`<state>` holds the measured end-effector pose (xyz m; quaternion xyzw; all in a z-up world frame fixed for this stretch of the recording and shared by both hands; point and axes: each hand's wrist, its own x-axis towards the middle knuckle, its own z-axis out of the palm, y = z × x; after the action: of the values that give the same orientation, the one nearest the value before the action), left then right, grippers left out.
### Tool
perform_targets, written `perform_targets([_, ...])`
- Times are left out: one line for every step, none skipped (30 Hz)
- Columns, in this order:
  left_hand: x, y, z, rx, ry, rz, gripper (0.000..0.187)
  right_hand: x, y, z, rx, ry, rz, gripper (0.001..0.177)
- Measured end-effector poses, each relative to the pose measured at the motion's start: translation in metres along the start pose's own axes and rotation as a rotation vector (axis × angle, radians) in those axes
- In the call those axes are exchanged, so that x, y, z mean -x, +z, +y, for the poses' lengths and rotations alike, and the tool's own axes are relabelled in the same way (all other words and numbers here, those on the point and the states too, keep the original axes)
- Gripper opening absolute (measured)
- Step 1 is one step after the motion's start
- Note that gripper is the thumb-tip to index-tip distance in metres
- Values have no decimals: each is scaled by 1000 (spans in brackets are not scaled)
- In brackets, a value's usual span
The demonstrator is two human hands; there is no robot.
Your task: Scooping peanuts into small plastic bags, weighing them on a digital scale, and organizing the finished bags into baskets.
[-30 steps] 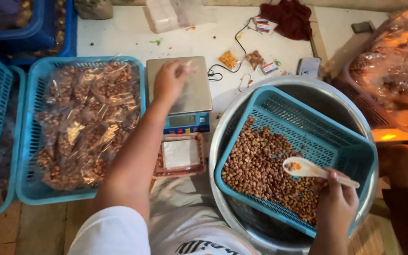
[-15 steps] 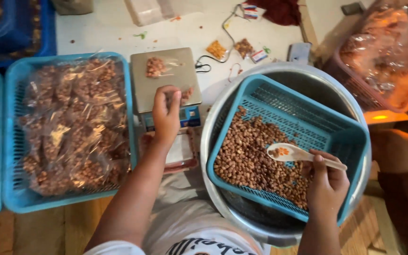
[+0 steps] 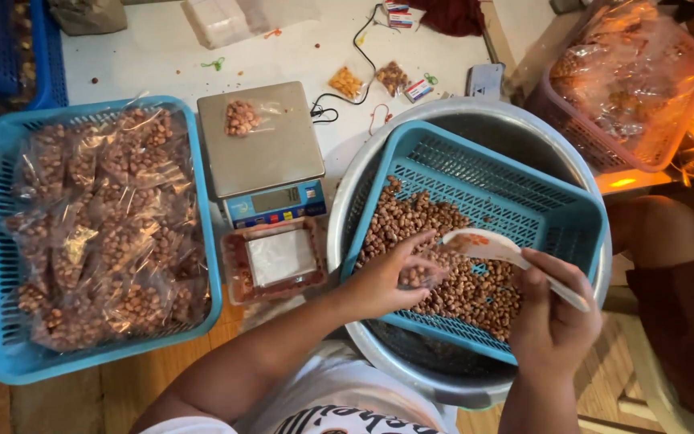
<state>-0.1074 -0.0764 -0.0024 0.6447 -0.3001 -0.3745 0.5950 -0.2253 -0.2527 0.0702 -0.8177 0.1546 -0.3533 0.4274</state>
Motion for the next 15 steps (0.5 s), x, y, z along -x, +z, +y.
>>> perform_targets([0,0,3,19,-10,2,94,0,0,-3,21,6,-39,24])
perform_targets([0,0,4,20,-9,4,94,0,1,-1,21,5,-40,24])
perform_targets([1,-1,5,18,-26,15,93,0,2,1,-5,12,12,25])
perform_targets([2,-2,5,15,-42,35,92,-1,5,4,-38,17,59,25])
perform_targets([-1,-3,-6,14,-42,45,92,-2,4,13,-44,12,53,25])
perform_targets([-2,-5,-18,87,111,7,63,-3,4,22,-92,11,82,26])
perform_targets([-3,-7,-30,156,264,-32,40,-4,5,30,-141,10,111,27])
perform_targets([-1,-22,-26,152,262,-11,40,-3,4,38,-154,6,95,27])
perform_targets([0,-38,-22,205,229,5,29,-1,2,45,-124,73,103,26])
perform_targets([2,-52,-18,260,198,18,20,0,0,53,-90,140,114,25])
perform_targets([5,-74,-17,258,197,35,20,2,-1,66,-100,136,100,25])
perform_targets([7,-95,-17,141,151,382,19,5,-4,79,-20,158,48,22])
perform_targets([10,-115,-16,19,98,727,19,8,-6,93,60,179,-4,18])
perform_targets([8,-138,-33,19,95,731,19,11,-7,107,58,180,-8,18])
perform_targets([6,-161,-50,-317,133,831,22,14,-7,122,282,208,-112,20])
